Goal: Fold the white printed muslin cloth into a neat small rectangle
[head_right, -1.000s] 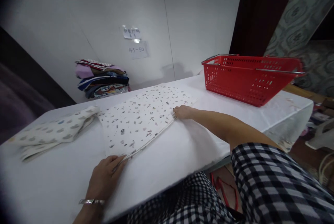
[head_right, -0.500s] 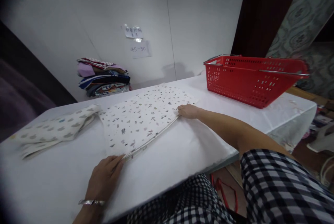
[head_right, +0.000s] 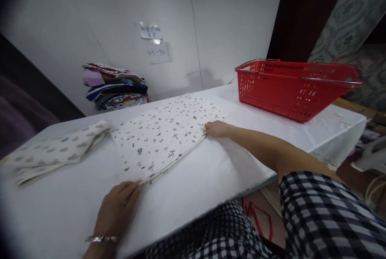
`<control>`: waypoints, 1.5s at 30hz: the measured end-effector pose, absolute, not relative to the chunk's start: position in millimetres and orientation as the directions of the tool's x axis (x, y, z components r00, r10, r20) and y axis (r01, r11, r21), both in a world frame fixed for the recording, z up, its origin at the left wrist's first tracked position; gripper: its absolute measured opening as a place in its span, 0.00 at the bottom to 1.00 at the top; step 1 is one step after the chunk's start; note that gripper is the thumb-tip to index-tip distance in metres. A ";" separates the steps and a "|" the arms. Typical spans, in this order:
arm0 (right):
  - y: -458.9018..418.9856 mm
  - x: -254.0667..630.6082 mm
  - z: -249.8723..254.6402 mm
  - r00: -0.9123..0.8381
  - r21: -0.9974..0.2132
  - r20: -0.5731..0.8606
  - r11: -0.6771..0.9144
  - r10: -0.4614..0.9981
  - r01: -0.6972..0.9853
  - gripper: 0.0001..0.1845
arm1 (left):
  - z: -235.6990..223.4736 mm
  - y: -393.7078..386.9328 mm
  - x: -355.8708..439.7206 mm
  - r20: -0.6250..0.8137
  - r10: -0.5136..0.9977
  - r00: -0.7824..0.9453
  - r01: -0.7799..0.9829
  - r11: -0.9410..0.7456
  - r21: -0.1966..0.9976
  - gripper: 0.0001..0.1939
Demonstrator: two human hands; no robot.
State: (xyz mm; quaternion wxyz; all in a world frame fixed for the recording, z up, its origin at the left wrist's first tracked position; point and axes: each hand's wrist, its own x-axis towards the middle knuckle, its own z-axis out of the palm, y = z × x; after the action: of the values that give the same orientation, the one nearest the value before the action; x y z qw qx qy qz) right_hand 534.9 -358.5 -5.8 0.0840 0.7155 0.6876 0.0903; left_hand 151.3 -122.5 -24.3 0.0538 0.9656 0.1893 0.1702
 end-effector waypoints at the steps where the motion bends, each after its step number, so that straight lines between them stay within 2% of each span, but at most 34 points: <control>1: -358.2 536.1 -4.8 0.027 0.246 0.008 -0.028 1.000 0.969 0.13 | -25.0 -121.8 151.2 0.301 0.385 0.873 0.348 -0.922 0.170 0.20; 9: -347.6 533.5 3.7 0.018 0.350 -0.096 0.017 0.995 0.937 0.12 | -28.1 -120.6 150.9 0.332 0.371 0.867 0.333 -0.928 0.166 0.20; 14: -346.2 530.9 4.6 0.038 0.365 -0.081 -0.006 0.996 0.931 0.12 | -24.6 -124.6 150.8 0.333 0.377 0.864 0.333 -0.925 0.181 0.19; 22: -366.1 533.7 1.6 0.027 0.294 -0.075 -0.003 0.997 0.956 0.08 | -24.4 -127.4 152.9 0.344 0.330 0.879 0.306 -0.944 0.123 0.17; 28: -367.9 533.5 -4.8 0.047 0.253 -0.002 -0.045 0.999 0.966 0.08 | -22.4 -132.6 152.7 0.387 0.304 0.871 0.309 -0.950 0.051 0.16; 36: -366.7 537.3 -6.2 0.030 0.203 -0.014 -0.026 0.999 0.979 0.07 | -8.4 -149.4 160.9 0.264 0.317 0.911 0.339 -0.940 -0.043 0.14; 45: -371.0 528.9 -6.5 0.108 0.171 0.015 -0.109 0.994 0.979 0.07 | 5.7 -177.8 220.3 0.123 0.144 0.982 0.157 -0.982 -0.105 0.12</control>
State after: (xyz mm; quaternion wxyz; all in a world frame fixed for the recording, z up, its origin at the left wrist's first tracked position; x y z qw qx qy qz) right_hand 528.9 -371.0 -6.5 0.0590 0.7420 0.6648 0.0627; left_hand 220.3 -177.8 5.7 -0.0572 0.9938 0.0757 0.0573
